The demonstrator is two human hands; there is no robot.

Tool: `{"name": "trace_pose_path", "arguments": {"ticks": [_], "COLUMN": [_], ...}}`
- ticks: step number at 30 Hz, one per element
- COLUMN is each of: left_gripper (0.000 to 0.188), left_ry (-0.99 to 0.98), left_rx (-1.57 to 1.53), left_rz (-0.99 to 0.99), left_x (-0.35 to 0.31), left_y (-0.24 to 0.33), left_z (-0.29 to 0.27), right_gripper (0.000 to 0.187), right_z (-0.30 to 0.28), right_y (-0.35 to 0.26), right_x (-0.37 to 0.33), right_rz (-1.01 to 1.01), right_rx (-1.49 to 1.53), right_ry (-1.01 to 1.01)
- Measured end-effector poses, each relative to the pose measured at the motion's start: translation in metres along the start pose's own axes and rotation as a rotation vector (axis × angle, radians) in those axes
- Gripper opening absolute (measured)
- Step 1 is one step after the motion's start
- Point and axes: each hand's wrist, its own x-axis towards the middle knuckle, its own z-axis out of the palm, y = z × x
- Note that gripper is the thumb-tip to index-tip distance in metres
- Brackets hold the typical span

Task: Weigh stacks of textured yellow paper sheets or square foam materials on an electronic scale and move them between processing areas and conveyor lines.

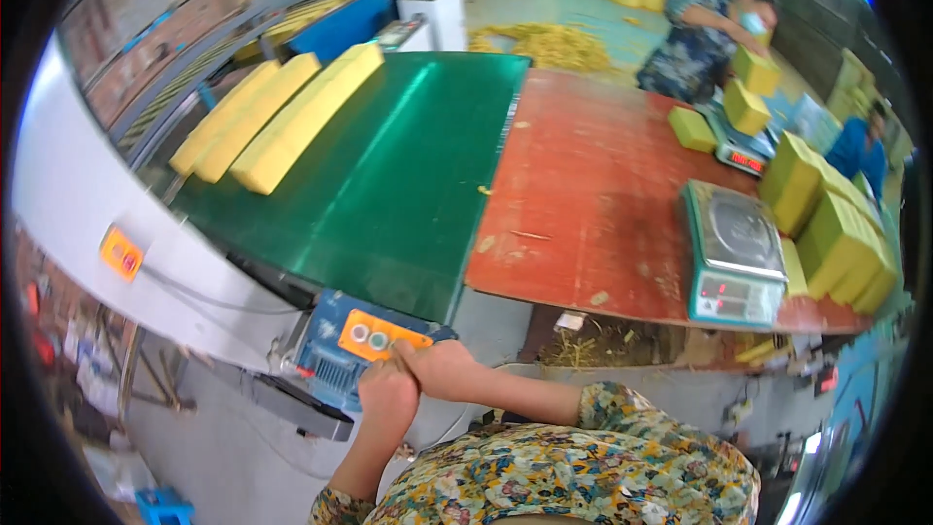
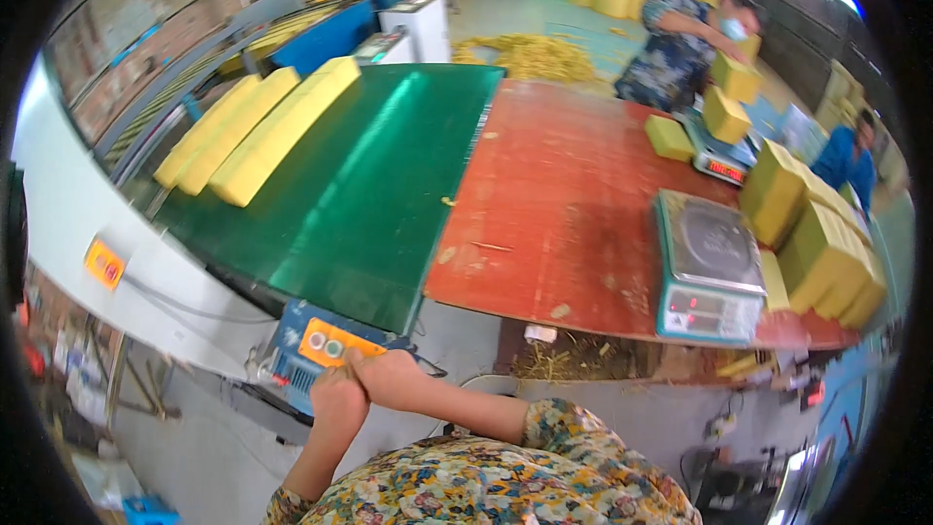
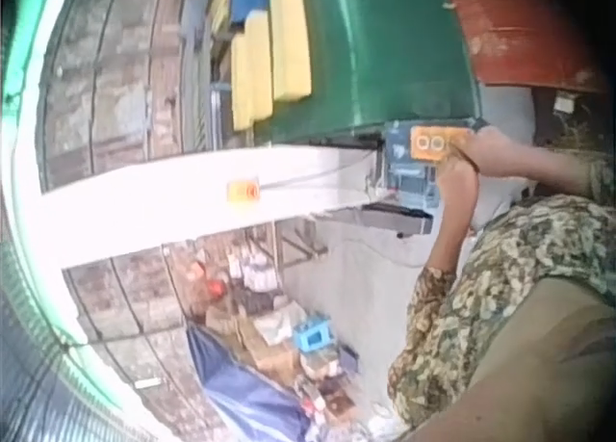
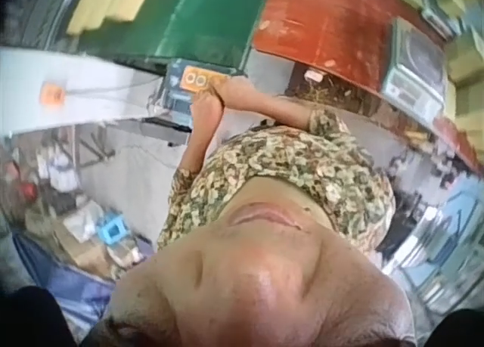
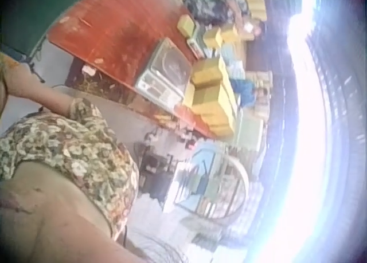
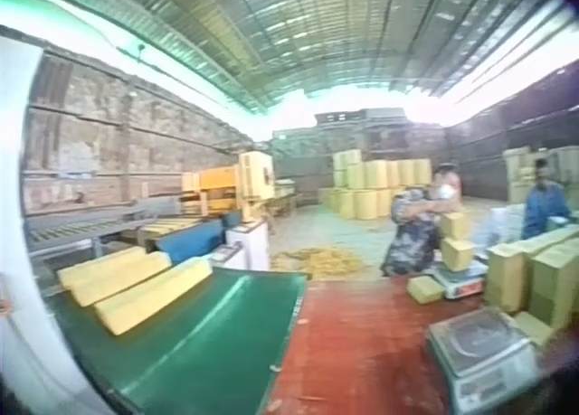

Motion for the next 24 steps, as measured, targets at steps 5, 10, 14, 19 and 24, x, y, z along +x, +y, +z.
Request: {"name": "trace_pose_path", "arguments": {"ticks": [5,10,14,19,24], "left_gripper": [0.009,0.008,0.023,0.018,0.021], "left_ry": [-0.052,0.026,-0.197,-0.072,-0.01], "left_rx": [-0.08,-0.162,-0.05,-0.052,0.012], "left_rz": [-0.007,-0.054,-0.054,0.058,0.023], "left_x": [0.0,-0.005,-0.015,-0.012,-0.003], "left_y": [-0.001,0.001,-0.01,-0.014,-0.008], "left_z": [0.009,0.018,0.008,0.014,0.016], "right_gripper": [0.028,0.029,0.028,0.028,0.024], "right_z": [-0.009,-0.021,-0.011,0.004,-0.008], "right_y": [0.0,-0.014,-0.018,-0.002,0.002], "right_x": [-0.002,-0.001,0.0,-0.001,-0.012], "right_rz": [0.093,0.166,0.178,0.179,0.159], "right_rx": [0.037,0.033,0.089,0.152,0.238], "right_ry": [-0.03,-0.102,-0.031,-0.001,0.054]}}
